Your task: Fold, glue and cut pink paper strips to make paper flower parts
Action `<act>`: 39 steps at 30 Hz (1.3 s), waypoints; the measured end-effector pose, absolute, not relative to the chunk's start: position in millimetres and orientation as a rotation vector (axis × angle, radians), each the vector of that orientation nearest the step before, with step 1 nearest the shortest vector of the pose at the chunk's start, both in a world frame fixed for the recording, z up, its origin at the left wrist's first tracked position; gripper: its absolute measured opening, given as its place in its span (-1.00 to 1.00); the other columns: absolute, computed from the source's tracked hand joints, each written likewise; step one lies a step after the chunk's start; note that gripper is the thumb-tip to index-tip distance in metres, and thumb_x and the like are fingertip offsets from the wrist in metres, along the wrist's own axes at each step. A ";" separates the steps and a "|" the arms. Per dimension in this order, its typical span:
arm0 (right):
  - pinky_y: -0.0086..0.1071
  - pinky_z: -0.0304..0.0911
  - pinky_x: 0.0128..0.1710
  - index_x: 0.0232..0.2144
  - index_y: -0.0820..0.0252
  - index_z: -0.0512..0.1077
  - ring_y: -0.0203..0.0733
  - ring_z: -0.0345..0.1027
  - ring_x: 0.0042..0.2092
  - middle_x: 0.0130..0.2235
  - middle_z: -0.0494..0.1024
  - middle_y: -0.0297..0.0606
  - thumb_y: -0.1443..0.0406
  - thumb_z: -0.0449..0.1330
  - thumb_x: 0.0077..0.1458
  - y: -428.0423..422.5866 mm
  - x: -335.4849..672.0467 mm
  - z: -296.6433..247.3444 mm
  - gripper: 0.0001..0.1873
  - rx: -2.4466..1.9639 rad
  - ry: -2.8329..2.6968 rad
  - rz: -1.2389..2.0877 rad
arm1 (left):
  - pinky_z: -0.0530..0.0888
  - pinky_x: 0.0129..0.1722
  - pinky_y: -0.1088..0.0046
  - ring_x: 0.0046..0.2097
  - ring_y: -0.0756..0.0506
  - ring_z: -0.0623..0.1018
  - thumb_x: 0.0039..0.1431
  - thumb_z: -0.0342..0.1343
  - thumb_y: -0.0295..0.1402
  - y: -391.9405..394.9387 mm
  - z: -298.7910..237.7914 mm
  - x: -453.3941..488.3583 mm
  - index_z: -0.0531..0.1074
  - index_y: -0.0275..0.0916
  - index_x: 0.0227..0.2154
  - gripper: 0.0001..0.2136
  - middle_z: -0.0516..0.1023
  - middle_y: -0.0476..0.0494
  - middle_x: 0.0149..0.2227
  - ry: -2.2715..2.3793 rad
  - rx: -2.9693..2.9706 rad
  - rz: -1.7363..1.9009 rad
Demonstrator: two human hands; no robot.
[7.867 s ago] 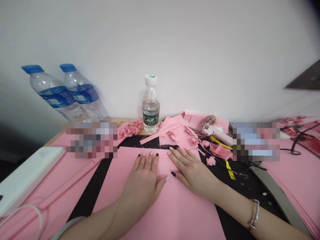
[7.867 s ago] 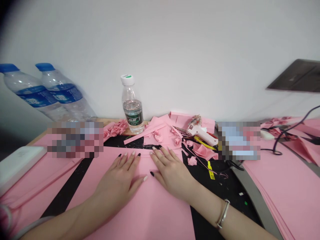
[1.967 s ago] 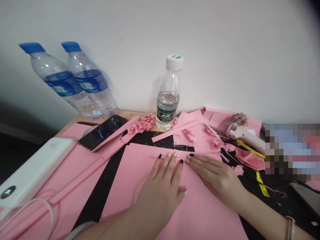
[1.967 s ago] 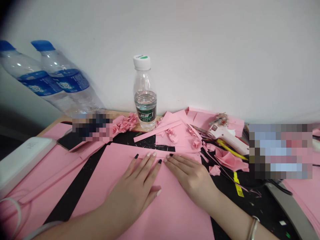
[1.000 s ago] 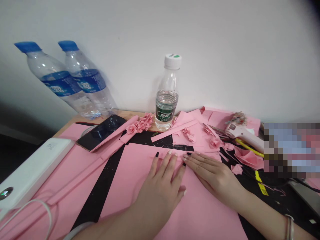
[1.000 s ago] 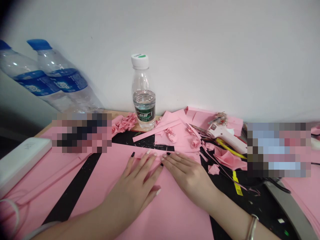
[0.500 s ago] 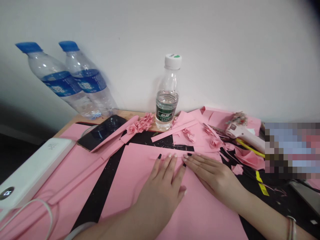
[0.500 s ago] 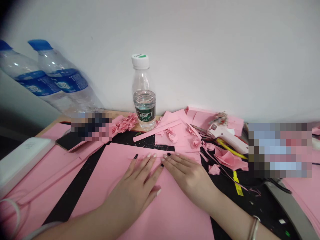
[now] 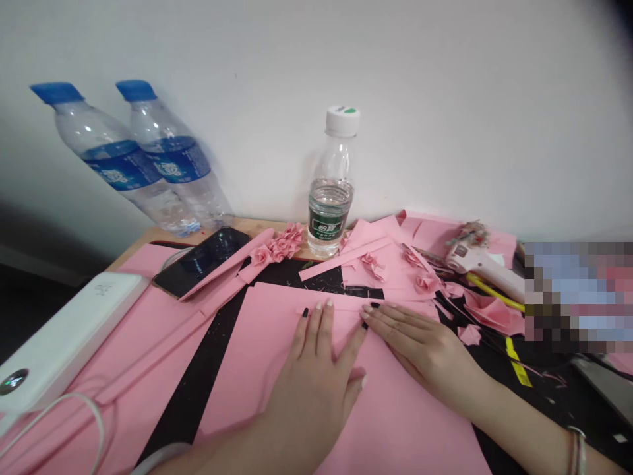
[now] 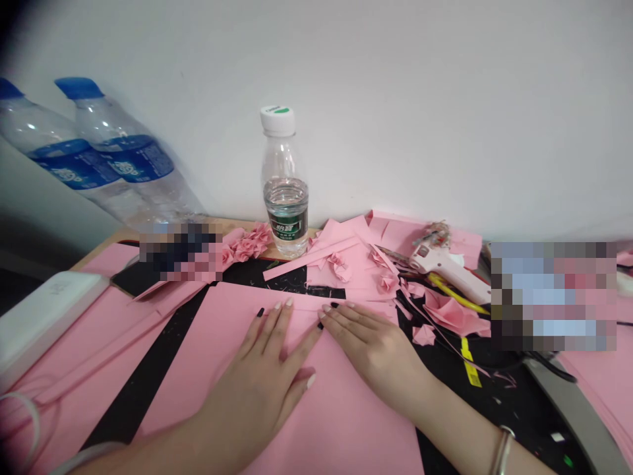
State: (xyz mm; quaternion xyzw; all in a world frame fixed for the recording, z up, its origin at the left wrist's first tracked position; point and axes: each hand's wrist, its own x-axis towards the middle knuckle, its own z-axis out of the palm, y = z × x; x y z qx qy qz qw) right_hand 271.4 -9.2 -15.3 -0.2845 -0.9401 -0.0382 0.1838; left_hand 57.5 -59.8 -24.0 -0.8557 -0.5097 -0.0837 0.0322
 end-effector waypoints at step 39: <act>-0.12 0.34 0.14 0.21 0.39 0.27 -0.03 0.38 0.14 0.11 0.50 -0.03 0.50 0.00 0.22 -13.8 268.1 -16.7 -0.49 -0.884 -2.664 -0.109 | 0.18 0.25 -0.07 0.37 -0.34 0.07 0.38 -0.17 -0.25 -51.7 -16.5 46.3 -0.03 -0.11 0.36 -0.48 -0.02 -0.04 0.41 -1.494 -2.947 -0.220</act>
